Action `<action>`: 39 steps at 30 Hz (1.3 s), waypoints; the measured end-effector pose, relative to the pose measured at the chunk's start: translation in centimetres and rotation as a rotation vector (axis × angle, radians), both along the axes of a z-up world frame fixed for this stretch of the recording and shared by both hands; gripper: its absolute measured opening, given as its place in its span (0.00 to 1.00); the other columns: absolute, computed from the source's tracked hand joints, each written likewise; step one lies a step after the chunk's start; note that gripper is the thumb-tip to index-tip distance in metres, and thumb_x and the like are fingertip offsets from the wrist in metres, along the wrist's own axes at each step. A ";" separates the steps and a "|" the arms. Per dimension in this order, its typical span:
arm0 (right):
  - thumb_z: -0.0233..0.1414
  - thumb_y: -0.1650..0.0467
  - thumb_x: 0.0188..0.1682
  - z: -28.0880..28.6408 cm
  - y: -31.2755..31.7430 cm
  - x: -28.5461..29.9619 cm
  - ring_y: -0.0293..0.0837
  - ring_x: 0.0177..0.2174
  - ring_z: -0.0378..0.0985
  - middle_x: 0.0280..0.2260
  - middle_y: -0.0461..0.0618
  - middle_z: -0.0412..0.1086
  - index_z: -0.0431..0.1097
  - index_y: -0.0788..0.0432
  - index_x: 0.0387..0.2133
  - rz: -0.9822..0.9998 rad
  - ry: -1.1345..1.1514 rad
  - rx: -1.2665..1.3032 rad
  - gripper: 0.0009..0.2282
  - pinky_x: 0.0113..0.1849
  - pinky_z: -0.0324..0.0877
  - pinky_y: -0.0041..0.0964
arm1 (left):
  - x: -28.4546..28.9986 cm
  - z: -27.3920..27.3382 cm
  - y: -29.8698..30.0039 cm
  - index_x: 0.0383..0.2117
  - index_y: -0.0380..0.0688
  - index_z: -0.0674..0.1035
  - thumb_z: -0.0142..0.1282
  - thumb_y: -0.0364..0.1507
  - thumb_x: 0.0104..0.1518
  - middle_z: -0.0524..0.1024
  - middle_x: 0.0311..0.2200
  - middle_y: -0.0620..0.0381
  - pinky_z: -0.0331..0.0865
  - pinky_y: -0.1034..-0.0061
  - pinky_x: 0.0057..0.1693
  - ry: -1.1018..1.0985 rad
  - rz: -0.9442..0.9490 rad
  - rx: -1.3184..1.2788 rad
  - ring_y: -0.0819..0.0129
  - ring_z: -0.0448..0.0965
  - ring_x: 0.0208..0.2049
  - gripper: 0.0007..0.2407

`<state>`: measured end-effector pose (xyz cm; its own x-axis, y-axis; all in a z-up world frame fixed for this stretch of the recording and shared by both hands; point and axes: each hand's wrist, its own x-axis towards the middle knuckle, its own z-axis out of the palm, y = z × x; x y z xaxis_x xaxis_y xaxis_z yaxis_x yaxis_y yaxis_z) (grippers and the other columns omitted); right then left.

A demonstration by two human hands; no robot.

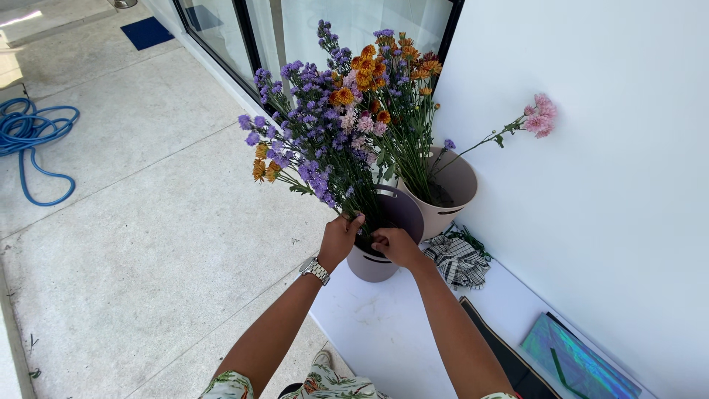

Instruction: The person selects flowers from containers, uses shears to trim the stems, and places them into a floral arrangement.

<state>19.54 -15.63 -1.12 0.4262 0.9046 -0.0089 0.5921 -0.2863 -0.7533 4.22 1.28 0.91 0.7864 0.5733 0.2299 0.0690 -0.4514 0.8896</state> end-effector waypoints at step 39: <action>0.65 0.69 0.57 2.7 -1.1 -4.7 0.49 0.39 0.87 0.41 0.55 0.84 0.84 0.58 0.46 -0.109 -0.196 0.453 0.07 0.37 0.84 0.37 | -5.1 6.3 -3.7 0.63 0.45 0.78 0.66 0.34 0.70 0.83 0.53 0.43 0.77 0.56 0.55 -0.194 -0.111 -0.376 0.57 0.84 0.53 0.18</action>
